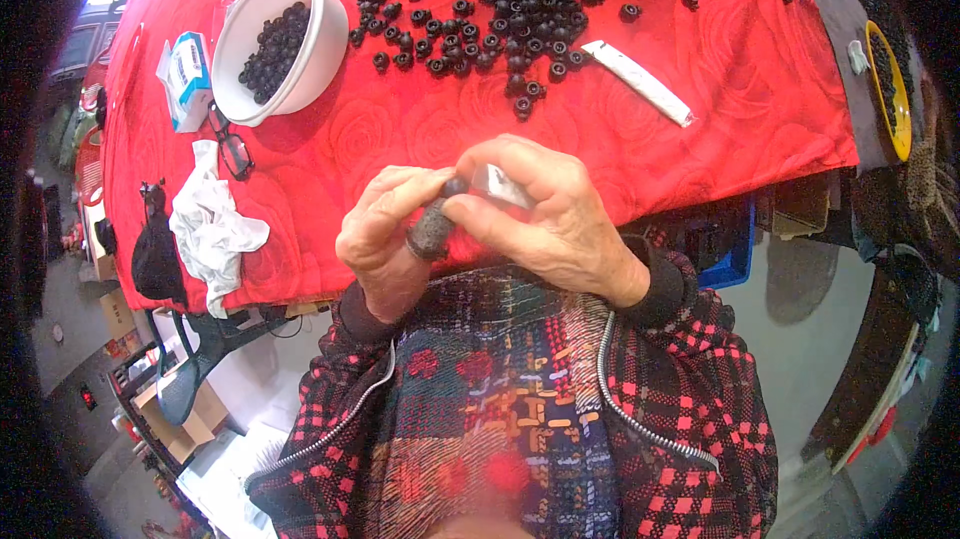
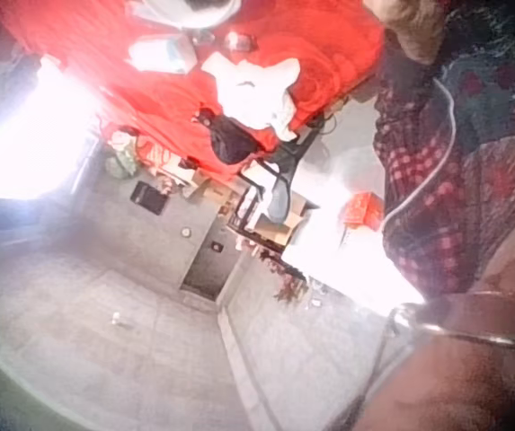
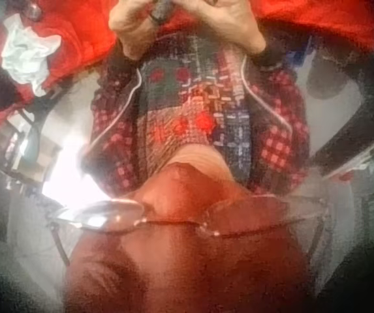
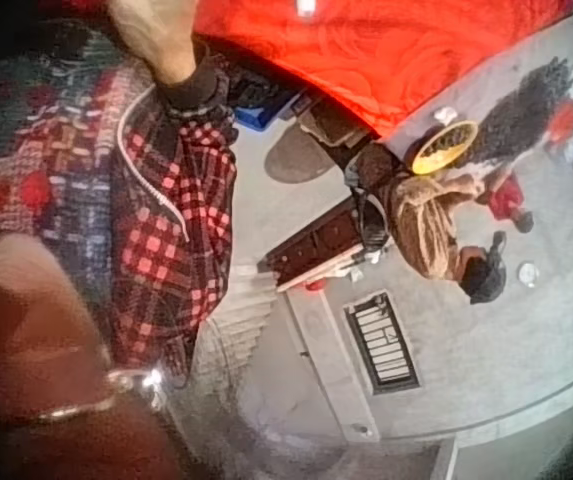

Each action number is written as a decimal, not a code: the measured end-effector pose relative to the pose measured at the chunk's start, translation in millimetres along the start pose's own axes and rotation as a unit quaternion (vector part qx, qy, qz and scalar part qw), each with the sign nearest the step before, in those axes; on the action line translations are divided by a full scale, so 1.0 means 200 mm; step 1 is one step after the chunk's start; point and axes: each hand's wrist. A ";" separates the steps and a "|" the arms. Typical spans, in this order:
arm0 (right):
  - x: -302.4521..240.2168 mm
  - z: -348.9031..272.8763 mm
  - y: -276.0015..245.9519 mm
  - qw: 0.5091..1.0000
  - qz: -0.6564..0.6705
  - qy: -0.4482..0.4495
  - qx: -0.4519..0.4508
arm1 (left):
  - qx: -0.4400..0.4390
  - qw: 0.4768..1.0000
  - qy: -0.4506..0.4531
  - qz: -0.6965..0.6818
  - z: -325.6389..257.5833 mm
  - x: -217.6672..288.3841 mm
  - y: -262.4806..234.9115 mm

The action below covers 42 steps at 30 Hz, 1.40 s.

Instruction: The person sits at a table covered with a red cloth and uses a small knife to remove pits from black olives. They hold each olive in their left hand, which is protected by a finger guard, and carefully cut out the pit with the knife in their right hand. The pitted olives are placed into a white bowl, while the unpitted ones remain on the table.

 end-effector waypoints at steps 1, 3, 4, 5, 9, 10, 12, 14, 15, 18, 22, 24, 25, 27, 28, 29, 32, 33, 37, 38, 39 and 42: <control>0.00 0.00 0.01 1.000 0.009 0.011 0.010 | 0.012 0.999 0.031 0.033 0.00 0.00 0.00; 0.02 0.00 0.02 0.999 -0.027 -0.022 0.014 | 0.010 0.999 -0.004 0.033 0.00 0.01 0.01; 0.03 0.01 0.02 0.998 -0.044 -0.040 0.015 | 0.010 0.999 -0.022 0.034 -0.01 0.02 0.01; 0.03 0.01 0.01 0.995 -0.069 -0.073 -0.006 | -0.016 0.983 -0.145 -0.115 -0.01 0.03 0.00; 0.05 0.03 -0.04 0.965 -0.111 -0.224 -0.077 | -0.206 0.737 -0.420 -0.488 -0.03 0.00 -0.05; 0.06 0.02 -0.05 0.954 -0.110 -0.265 -0.091 | -0.237 0.746 -0.438 -0.442 -0.03 0.00 -0.05; 0.05 0.02 -0.06 0.953 -0.091 -0.261 -0.127 | -0.291 0.743 -0.450 -0.401 -0.02 0.01 -0.06; 0.04 0.03 -0.09 0.946 -0.089 -0.267 -0.159 | -0.338 0.720 -0.443 -0.413 0.00 0.01 -0.06; 0.04 0.02 -0.10 0.945 -0.082 -0.270 -0.164 | -0.347 0.713 -0.444 -0.417 0.00 0.00 -0.06; 0.03 0.02 -0.10 0.945 -0.062 -0.277 -0.162 | -0.356 0.702 -0.439 -0.433 0.00 0.01 -0.06; 0.05 -0.01 -0.07 0.932 -0.116 -0.331 -0.092 | -0.271 0.691 -0.455 -0.493 -0.02 0.07 -0.04; 0.05 -0.02 -0.06 0.913 -0.170 -0.367 -0.061 | -0.228 0.705 -0.449 -0.500 -0.03 0.09 -0.02; 0.04 -0.02 -0.05 0.903 -0.196 -0.378 -0.053 | -0.223 0.728 -0.427 -0.488 -0.04 0.09 -0.01; 0.04 -0.03 -0.05 0.884 -0.234 -0.403 -0.039 | -0.209 0.737 -0.409 -0.495 -0.05 0.11 0.00; 0.04 -0.04 -0.05 0.879 -0.244 -0.409 -0.040 | -0.201 0.724 -0.412 -0.515 -0.05 0.12 0.00; 0.04 -0.04 -0.06 0.873 -0.254 -0.414 -0.042 | -0.192 0.711 -0.414 -0.534 -0.05 0.12 0.01; 0.04 -0.04 -0.06 0.862 -0.271 -0.427 -0.036 | -0.201 0.706 -0.421 -0.534 -0.07 0.08 -0.01; 0.05 -0.04 -0.06 0.859 -0.275 -0.430 -0.032 | -0.190 0.729 -0.415 -0.511 -0.07 0.08 0.00; 0.06 -0.04 -0.04 0.852 -0.282 -0.441 -0.032 | -0.150 0.781 -0.383 -0.470 -0.09 0.06 0.03; 0.05 -0.05 -0.03 0.851 -0.278 -0.442 -0.058 | -0.145 0.784 -0.374 -0.473 -0.08 0.05 0.03; 0.04 -0.06 -0.03 0.850 -0.273 -0.443 -0.083 | -0.141 0.787 -0.366 -0.476 -0.07 0.05 0.03; 0.00 -0.06 -0.03 0.943 -0.154 -0.291 -0.052 | -0.144 0.778 -0.356 -0.497 -0.05 0.05 0.01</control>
Point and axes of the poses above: each hand's wrist, its own z-axis towards the middle knuckle, its own y-axis out of the palm, x = y × z, and after that the axes turned 13 degrees about -y, right-handed
